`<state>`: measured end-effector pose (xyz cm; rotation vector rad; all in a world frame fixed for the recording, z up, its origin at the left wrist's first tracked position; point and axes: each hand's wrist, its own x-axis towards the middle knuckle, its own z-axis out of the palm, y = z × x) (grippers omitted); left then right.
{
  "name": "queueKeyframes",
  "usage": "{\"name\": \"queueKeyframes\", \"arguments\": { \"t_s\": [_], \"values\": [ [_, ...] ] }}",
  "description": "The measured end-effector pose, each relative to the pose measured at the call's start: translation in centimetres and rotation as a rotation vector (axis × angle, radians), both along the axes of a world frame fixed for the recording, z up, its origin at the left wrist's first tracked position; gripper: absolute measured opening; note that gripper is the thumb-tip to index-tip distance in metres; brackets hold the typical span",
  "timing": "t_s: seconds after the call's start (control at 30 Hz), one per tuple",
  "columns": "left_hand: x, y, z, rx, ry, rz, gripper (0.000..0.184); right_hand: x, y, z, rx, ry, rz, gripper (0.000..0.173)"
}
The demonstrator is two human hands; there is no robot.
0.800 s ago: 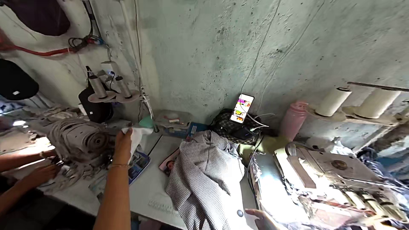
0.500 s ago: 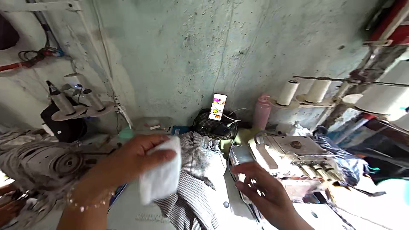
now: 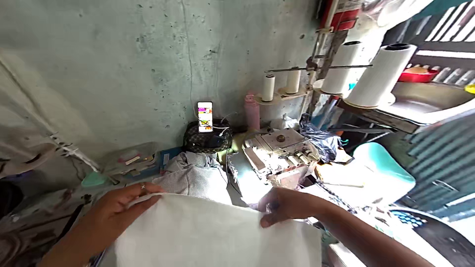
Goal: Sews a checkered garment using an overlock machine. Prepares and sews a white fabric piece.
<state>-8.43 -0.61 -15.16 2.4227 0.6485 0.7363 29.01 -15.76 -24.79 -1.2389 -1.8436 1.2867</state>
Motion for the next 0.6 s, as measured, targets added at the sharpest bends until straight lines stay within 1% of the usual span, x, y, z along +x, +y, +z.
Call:
{"name": "queueKeyframes", "arguments": {
  "t_s": [0.1, 0.17, 0.27, 0.4, 0.5, 0.6],
  "values": [
    [0.8, 1.1, -1.8, -0.006, 0.087, 0.141, 0.028, 1.2, -0.8, -1.4, -0.051, -0.005, -0.118, 0.016],
    [1.6, 2.2, -2.8, 0.004, 0.159, 0.212, 0.032, 1.7, -0.7, -2.4, -0.052, -0.076, -0.179, 0.018],
    [2.4, 4.1, -4.3, -0.004, 0.219, 0.272, 0.028, 2.7, -0.2, -4.1, -0.048, -0.192, -0.259, 0.018],
    [2.1, 6.5, -6.2, 0.006, 0.352, 0.393, 0.022, 4.5, -0.2, -6.6, 0.063, -0.126, -0.389, 0.021],
    [1.2, 7.8, -7.4, 0.029, 0.526, 0.546, 0.017, 5.1, -0.5, -6.5, 0.022, -0.080, -0.511, 0.021],
    [-0.3, 8.6, -8.1, 0.006, 0.694, 0.678, 0.022, 5.7, -1.1, -5.4, -0.013, -0.095, -0.592, 0.018]
  ]
}}
